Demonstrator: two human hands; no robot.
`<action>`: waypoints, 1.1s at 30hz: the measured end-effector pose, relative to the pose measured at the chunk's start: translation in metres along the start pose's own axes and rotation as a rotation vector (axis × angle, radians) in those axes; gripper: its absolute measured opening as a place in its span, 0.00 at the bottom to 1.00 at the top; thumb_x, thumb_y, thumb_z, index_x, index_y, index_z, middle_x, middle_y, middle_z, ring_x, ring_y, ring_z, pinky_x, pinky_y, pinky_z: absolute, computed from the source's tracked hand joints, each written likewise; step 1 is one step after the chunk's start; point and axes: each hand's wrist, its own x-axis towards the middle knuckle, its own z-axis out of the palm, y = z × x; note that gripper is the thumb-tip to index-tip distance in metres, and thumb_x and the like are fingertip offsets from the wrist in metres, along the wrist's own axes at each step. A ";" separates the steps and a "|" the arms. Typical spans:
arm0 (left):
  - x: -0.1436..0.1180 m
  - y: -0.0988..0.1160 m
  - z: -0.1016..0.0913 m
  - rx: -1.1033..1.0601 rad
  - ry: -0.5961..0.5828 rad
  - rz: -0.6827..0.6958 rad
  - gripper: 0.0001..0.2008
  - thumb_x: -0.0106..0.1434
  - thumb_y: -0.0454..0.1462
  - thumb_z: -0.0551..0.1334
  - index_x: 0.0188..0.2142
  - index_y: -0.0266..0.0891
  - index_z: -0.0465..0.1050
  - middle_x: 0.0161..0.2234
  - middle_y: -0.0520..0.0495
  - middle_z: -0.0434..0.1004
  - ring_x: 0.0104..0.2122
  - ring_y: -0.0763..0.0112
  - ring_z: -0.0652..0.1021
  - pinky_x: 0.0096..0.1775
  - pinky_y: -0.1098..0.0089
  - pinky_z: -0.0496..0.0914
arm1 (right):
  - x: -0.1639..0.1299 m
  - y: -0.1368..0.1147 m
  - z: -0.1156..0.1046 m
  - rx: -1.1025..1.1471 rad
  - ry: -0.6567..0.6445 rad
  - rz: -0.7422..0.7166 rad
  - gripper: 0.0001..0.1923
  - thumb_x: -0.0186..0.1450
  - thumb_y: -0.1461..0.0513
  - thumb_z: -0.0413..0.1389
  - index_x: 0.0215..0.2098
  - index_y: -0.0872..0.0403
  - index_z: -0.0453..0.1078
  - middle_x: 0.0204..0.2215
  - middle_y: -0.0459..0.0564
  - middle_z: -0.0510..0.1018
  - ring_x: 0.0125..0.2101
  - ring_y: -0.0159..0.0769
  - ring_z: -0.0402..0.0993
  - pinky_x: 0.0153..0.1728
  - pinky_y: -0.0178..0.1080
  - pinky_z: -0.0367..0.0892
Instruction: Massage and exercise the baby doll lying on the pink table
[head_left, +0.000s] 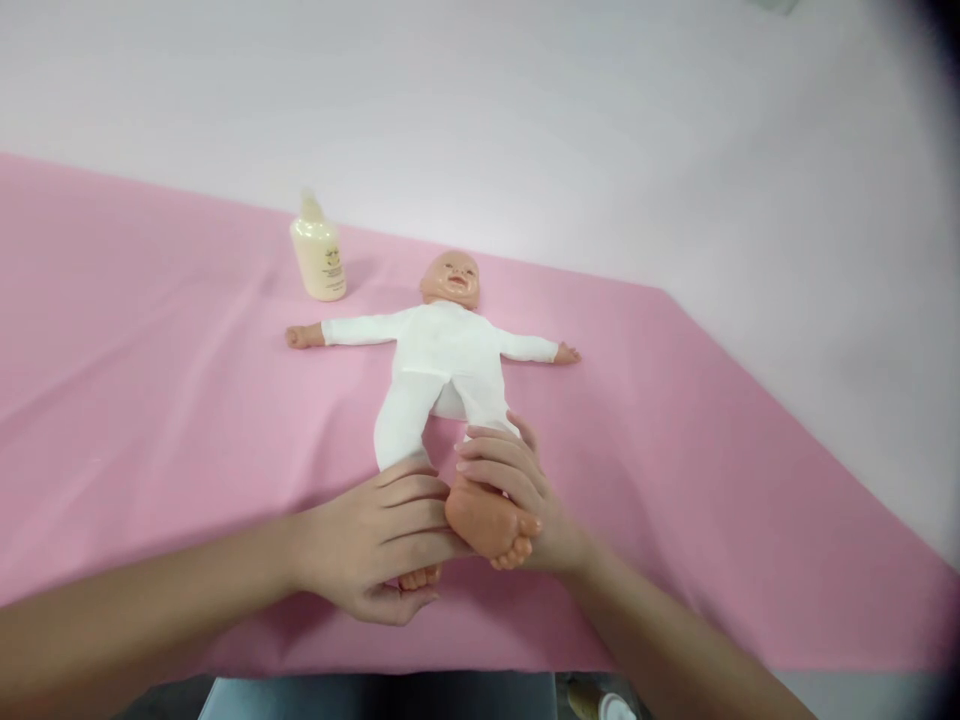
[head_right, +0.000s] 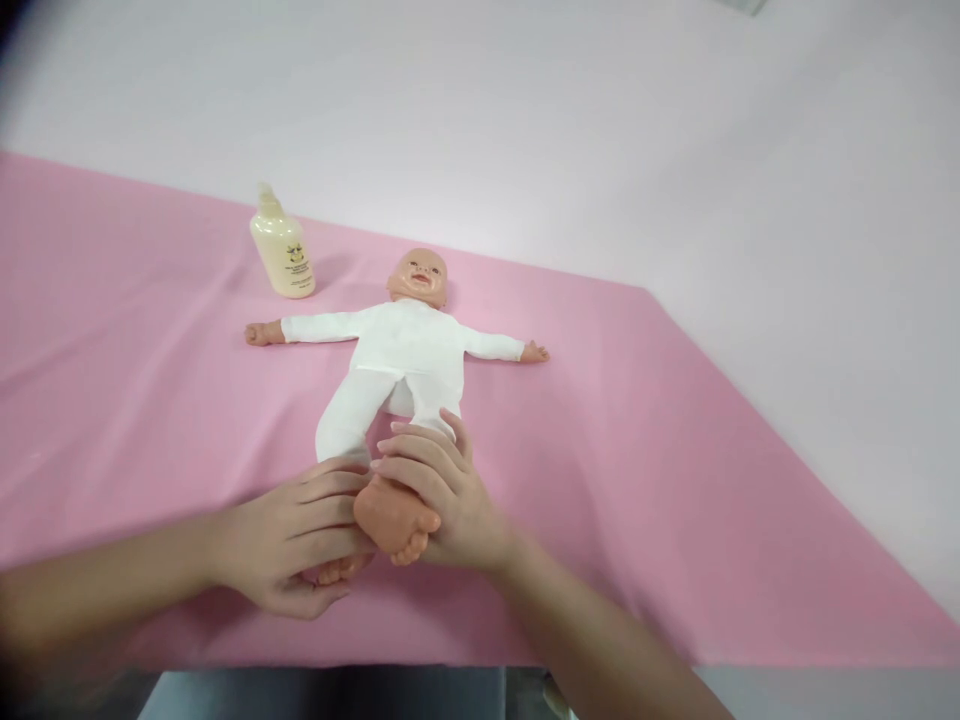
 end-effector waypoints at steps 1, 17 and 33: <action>0.000 0.000 0.000 0.001 0.001 -0.001 0.16 0.57 0.34 0.59 0.46 0.35 0.68 0.38 0.42 0.76 0.45 0.58 0.72 0.52 0.51 0.67 | 0.000 0.000 0.000 0.008 -0.002 -0.001 0.16 0.65 0.55 0.51 0.50 0.50 0.61 0.43 0.51 0.76 0.52 0.39 0.72 0.65 0.50 0.51; -0.003 0.000 0.000 0.001 -0.008 -0.019 0.10 0.58 0.36 0.58 0.41 0.38 0.67 0.34 0.43 0.77 0.41 0.60 0.75 0.51 0.53 0.68 | -0.005 0.001 0.000 0.094 -0.086 0.006 0.14 0.63 0.54 0.50 0.44 0.51 0.63 0.39 0.48 0.77 0.51 0.40 0.74 0.68 0.54 0.36; 0.003 0.003 -0.006 -0.088 -0.013 -0.012 0.12 0.53 0.30 0.54 0.38 0.38 0.67 0.29 0.44 0.75 0.32 0.63 0.74 0.41 0.57 0.71 | -0.002 0.000 0.001 0.061 -0.048 0.061 0.11 0.57 0.60 0.54 0.38 0.50 0.63 0.32 0.44 0.75 0.35 0.34 0.77 0.65 0.54 0.46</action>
